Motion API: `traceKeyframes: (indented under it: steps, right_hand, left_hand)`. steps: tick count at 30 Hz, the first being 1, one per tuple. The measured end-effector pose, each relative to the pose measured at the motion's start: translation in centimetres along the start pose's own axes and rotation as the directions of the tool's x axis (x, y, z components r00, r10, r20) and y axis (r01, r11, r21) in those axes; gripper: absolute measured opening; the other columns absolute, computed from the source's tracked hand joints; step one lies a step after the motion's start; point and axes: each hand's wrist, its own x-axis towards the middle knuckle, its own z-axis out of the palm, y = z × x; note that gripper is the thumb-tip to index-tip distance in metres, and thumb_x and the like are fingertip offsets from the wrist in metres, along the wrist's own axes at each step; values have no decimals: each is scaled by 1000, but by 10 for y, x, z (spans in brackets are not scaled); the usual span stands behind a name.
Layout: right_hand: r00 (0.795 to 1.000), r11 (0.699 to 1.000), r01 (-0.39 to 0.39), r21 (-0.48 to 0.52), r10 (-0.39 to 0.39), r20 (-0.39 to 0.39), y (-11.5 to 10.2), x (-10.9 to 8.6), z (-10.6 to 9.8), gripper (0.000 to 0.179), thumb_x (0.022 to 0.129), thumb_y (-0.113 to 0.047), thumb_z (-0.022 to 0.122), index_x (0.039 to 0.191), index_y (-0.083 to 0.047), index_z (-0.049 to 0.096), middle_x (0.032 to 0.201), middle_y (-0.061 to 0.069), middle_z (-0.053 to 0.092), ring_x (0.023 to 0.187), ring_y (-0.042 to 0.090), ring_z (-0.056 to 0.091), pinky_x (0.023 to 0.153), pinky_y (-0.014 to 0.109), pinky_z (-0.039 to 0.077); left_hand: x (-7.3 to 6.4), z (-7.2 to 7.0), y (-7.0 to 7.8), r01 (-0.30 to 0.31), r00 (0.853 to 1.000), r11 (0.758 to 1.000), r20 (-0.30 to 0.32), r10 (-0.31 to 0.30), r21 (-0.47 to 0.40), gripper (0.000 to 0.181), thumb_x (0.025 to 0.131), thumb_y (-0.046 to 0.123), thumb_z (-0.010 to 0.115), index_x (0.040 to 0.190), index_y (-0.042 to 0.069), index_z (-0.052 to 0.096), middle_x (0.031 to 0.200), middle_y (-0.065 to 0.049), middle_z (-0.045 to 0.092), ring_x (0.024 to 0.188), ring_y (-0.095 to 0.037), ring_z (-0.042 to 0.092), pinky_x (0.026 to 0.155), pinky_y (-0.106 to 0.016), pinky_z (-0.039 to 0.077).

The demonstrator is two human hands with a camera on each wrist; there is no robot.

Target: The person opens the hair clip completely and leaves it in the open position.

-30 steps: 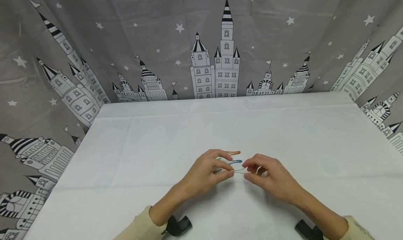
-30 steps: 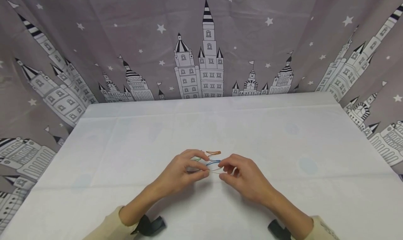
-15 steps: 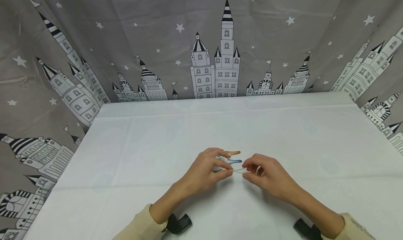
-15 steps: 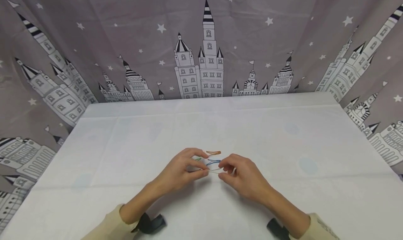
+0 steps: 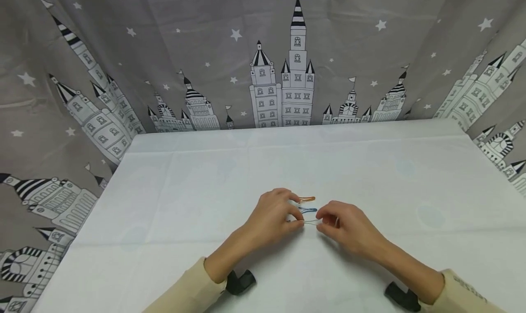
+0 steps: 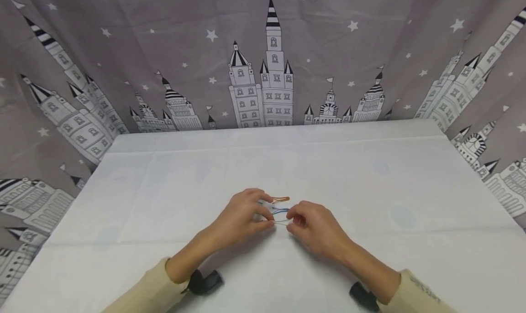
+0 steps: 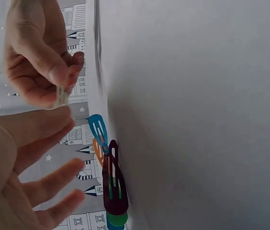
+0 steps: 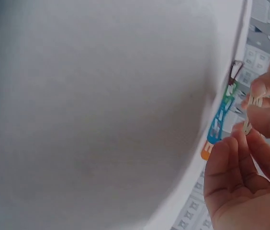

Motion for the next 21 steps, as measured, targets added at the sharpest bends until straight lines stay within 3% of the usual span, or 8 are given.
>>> traceKeyframes:
  steps: [9, 16, 21]
  right_hand:
    - [998, 998, -47, -30, 48, 33, 3, 4, 2, 12, 84, -3, 72, 94, -10, 70, 76, -11, 55, 70, 5, 51, 64, 25, 46]
    - [995, 997, -53, -55, 57, 76, 5, 5, 4, 13, 84, -5, 74, 96, -8, 69, 73, -10, 52, 67, 4, 47, 61, 25, 43]
    - [993, 994, -72, -78, 79, 91, 6, 6, 6, 13, 84, -4, 74, 95, -8, 69, 72, -10, 50, 65, 4, 46, 60, 25, 41]
  left_hand:
    - [4, 4, -5, 46, 998, 999, 36, -46, -1, 6, 86, 23, 76, 87, 21, 81, 126, -6, 62, 128, -35, 45, 102, -58, 36]
    - [2, 4, -6, 77, 989, 997, 123, -76, -2, 10, 85, 25, 76, 94, 22, 81, 134, -7, 58, 136, -37, 37, 103, -61, 33]
    - [2, 5, -7, 92, 986, 996, 137, -90, -4, 12, 85, 23, 75, 95, 22, 81, 136, -8, 57, 136, -36, 37, 103, -61, 33]
